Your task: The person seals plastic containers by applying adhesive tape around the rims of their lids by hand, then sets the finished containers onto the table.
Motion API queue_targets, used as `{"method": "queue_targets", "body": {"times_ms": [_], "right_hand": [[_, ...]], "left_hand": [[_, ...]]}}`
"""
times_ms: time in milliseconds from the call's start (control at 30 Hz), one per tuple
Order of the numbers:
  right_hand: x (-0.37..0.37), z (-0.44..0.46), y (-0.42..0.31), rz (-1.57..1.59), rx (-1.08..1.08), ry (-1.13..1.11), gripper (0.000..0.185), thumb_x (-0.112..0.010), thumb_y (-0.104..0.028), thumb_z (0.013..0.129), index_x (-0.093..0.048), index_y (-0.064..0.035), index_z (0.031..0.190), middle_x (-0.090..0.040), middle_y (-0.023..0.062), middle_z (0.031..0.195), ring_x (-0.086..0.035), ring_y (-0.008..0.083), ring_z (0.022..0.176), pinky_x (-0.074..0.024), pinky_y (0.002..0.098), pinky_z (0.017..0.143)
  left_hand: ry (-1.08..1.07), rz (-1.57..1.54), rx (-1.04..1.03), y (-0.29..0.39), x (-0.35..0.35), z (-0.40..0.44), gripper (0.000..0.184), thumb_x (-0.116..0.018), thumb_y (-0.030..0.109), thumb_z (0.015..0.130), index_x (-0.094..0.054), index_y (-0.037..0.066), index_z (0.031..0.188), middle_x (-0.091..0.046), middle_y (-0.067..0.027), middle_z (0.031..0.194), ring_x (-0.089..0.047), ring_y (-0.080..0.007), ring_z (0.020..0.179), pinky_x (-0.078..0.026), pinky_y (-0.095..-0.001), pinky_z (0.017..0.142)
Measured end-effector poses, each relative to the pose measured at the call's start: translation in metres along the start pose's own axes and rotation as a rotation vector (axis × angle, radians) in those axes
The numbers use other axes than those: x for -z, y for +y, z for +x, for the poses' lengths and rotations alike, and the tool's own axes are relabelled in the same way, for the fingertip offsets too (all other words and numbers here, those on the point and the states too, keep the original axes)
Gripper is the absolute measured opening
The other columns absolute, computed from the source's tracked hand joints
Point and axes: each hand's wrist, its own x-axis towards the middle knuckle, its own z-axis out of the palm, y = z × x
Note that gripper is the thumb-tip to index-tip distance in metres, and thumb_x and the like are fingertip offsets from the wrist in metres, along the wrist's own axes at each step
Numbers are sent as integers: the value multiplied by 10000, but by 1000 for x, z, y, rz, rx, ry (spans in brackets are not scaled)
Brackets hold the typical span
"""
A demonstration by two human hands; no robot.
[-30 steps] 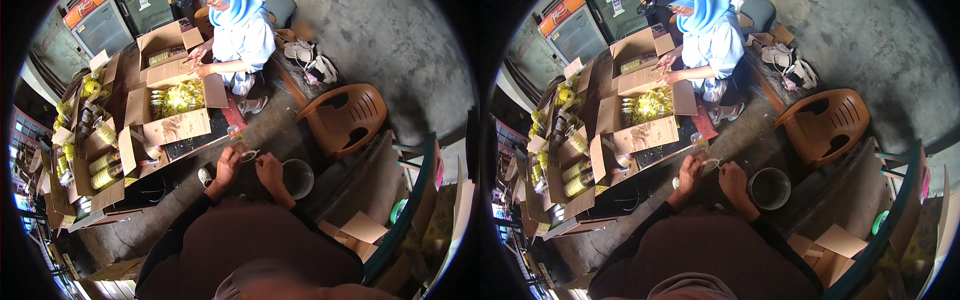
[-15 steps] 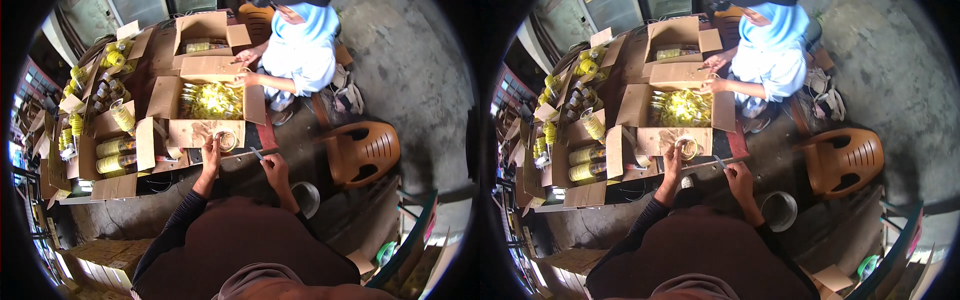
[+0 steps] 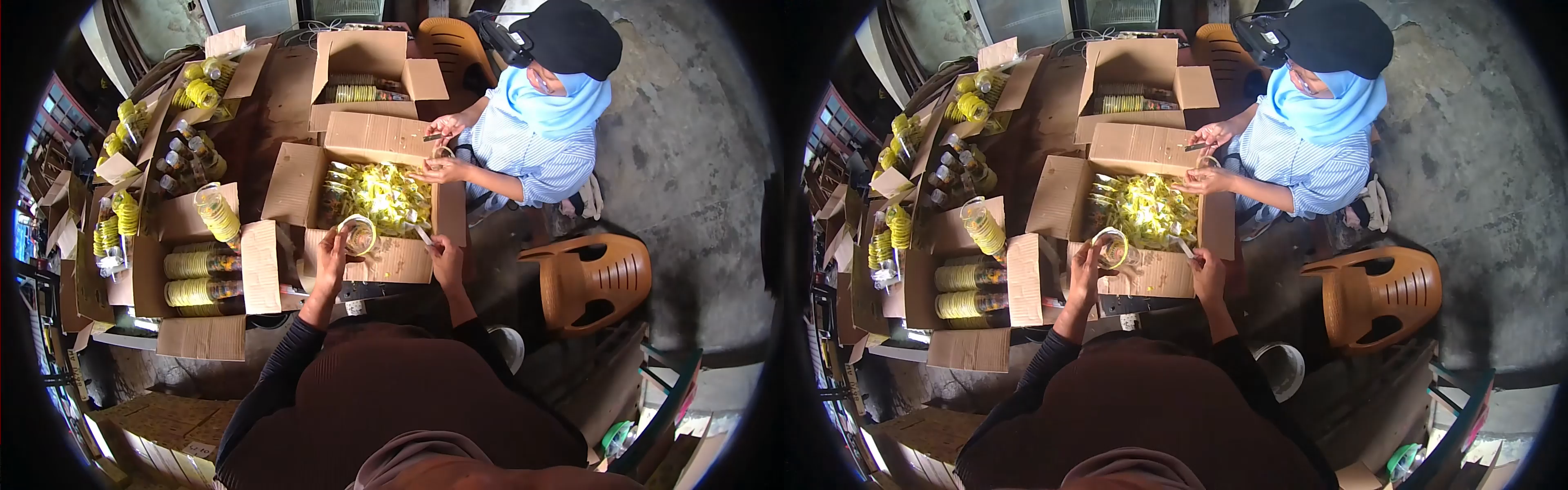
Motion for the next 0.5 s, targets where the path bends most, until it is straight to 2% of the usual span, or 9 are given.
{"method": "queue_targets", "body": {"times_ms": [100,133,167,267,300,367,500], "right_hand": [[0,7,-2,9,-65,44,248,-732,-61,760,-636,-39,988,-661,143,820,-648,278,739,-500,358,679],[-2,9,5,11,-43,74,268,-744,-69,758,-635,-27,999,-668,140,826,-651,260,723,-504,345,677],[-2,9,8,12,-54,79,268,-744,-69,758,-635,-27,999,-668,140,826,-651,260,723,-504,345,677],[0,10,20,82,-102,87,312,-773,-88,738,-633,-10,1006,-669,126,817,-646,217,725,-502,330,681],[0,9,26,75,-125,82,328,-785,-98,730,-634,-6,1006,-666,111,812,-636,193,728,-499,319,681],[1,14,42,49,-139,59,344,-798,-108,722,-635,-2,1006,-663,97,806,-627,169,731,-496,308,680],[-6,17,70,235,-199,58,346,-817,-127,714,-636,-5,983,-628,51,764,-588,134,718,-487,292,669]], "left_hand": [[-13,-17,-16,-2,8,6,415,-488,350,975,-587,15,1200,-607,-61,1136,-599,-154,995,-588,-307,609],[-2,19,-4,-3,10,11,472,-491,389,965,-552,1,1226,-614,-102,1153,-636,-146,913,-576,-298,634],[-9,25,3,-2,13,14,472,-491,389,965,-552,1,1226,-614,-102,1153,-636,-146,913,-576,-298,634],[-20,37,-17,-1,19,23,456,-504,378,961,-554,10,1227,-626,-84,1112,-638,-136,902,-561,-287,643],[-18,-3,-81,-2,19,23,435,-501,364,964,-560,14,1216,-635,-72,1085,-645,-131,871,-558,-282,639],[10,24,-60,-7,22,30,405,-507,354,962,-577,27,1191,-643,-62,1061,-646,-119,850,-557,-280,630],[57,18,-34,-9,18,26,373,-514,336,964,-593,35,1170,-652,-56,1028,-645,-111,836,-561,-284,620]]}}
